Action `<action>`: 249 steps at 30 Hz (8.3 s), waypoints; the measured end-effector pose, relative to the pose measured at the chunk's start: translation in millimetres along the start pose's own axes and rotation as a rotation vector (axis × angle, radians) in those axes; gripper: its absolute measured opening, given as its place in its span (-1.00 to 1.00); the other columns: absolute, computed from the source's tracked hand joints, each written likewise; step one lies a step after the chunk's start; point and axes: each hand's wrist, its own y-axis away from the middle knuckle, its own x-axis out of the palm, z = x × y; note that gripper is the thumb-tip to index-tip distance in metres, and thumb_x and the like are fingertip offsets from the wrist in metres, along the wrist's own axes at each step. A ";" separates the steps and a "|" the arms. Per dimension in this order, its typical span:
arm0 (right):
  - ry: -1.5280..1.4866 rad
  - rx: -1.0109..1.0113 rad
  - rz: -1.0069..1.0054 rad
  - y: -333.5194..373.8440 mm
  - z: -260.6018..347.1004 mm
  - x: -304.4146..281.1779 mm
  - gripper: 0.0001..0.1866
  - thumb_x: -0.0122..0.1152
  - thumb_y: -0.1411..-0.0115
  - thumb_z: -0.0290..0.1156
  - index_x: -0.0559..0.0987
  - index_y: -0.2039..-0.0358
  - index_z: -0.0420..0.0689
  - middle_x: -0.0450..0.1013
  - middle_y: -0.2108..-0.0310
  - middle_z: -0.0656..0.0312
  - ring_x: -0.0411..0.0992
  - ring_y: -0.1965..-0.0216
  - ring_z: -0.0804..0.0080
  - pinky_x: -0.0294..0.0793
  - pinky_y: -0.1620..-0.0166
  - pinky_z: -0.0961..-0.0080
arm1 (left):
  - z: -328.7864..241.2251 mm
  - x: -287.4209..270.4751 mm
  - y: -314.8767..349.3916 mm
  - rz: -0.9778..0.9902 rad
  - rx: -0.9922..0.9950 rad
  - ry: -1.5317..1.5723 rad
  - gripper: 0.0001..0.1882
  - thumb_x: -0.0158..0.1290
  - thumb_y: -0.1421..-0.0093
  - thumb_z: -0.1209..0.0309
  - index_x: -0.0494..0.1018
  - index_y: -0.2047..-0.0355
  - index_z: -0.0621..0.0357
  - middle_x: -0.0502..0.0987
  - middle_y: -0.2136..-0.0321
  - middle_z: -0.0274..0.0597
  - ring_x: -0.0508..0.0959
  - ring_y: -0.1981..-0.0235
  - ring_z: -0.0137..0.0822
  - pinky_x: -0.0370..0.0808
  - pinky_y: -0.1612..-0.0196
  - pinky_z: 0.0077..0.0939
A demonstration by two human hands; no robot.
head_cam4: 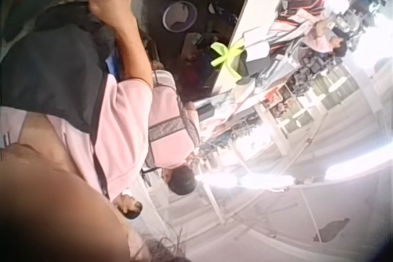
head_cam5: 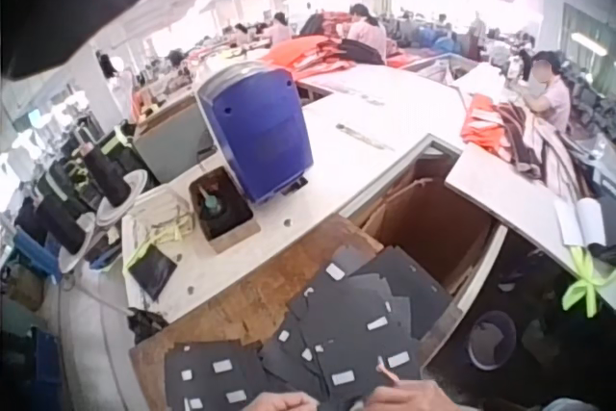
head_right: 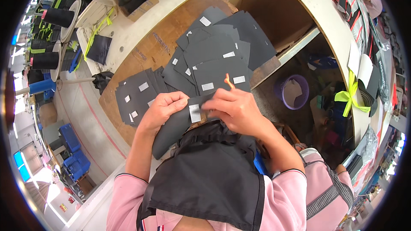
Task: Clean fabric pieces by removing excess threads or markers.
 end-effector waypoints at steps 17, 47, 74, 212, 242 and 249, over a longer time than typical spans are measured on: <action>-0.154 0.333 -0.170 -0.5 -4.0 29.2 -0.76 0.25 0.06 -0.65 0.55 0.31 -0.20 0.36 0.47 0.20 0.36 0.52 0.43 0.36 0.46 0.56 | -2.0 -15.9 -13.0 -0.048 -0.051 -0.098 -0.80 0.00 -0.23 0.34 0.45 0.35 0.25 0.42 0.54 -0.49 0.33 0.51 -0.66 0.29 0.44 -0.70; 0.118 0.897 -0.513 26.9 -156.9 46.0 -0.71 0.37 0.08 -0.38 0.45 0.43 -0.21 0.40 0.39 0.19 0.39 0.48 0.37 0.41 0.37 0.41 | 52.5 -15.2 -92.5 -0.449 0.553 -1.072 -0.40 0.18 0.02 0.30 0.29 -0.05 0.10 0.32 -0.01 -0.07 0.32 -0.05 -0.06 0.27 -0.05 -0.19; -0.305 0.636 -0.292 -20.3 -20.0 20.4 -0.81 0.18 -0.06 -0.62 0.56 0.27 -0.23 0.44 0.53 0.30 0.32 0.61 0.67 0.29 0.55 0.69 | 18.4 23.1 -48.2 -0.177 0.067 0.309 -0.68 0.14 -0.13 0.30 0.45 0.23 0.29 0.52 0.33 -0.25 0.50 0.33 -0.46 0.45 0.23 -0.54; 0.235 0.064 -0.424 15.3 -0.9 36.8 -0.68 0.32 0.17 -0.55 0.54 0.31 -0.11 0.34 0.53 0.26 0.36 0.56 0.33 0.35 0.46 0.44 | 15.3 11.6 -11.8 -0.103 0.133 0.160 -0.77 0.04 -0.18 0.44 0.47 0.18 0.29 0.51 0.38 -0.38 0.44 0.37 -0.61 0.40 0.29 -0.72; -1.580 1.056 -0.161 38.2 -5.6 72.5 -0.59 0.09 -0.23 -0.19 0.37 0.03 -0.21 0.16 0.64 0.44 -0.02 0.75 0.71 -0.04 0.64 0.70 | 13.4 1.1 -18.1 -0.414 0.327 0.401 -0.81 0.01 -0.22 0.42 0.42 0.20 0.28 0.48 0.36 -0.38 0.43 0.36 -0.61 0.39 0.27 -0.69; -1.650 1.123 -0.087 50.0 -22.3 93.1 -0.68 0.05 -0.24 -0.13 0.41 0.33 -0.16 0.23 0.74 0.33 -0.01 0.79 0.66 -0.05 0.69 0.67 | 15.3 14.6 -15.7 -0.490 0.407 0.277 -0.81 0.03 -0.21 0.44 0.44 0.20 0.28 0.48 0.38 -0.42 0.39 0.37 -0.63 0.34 0.28 -0.73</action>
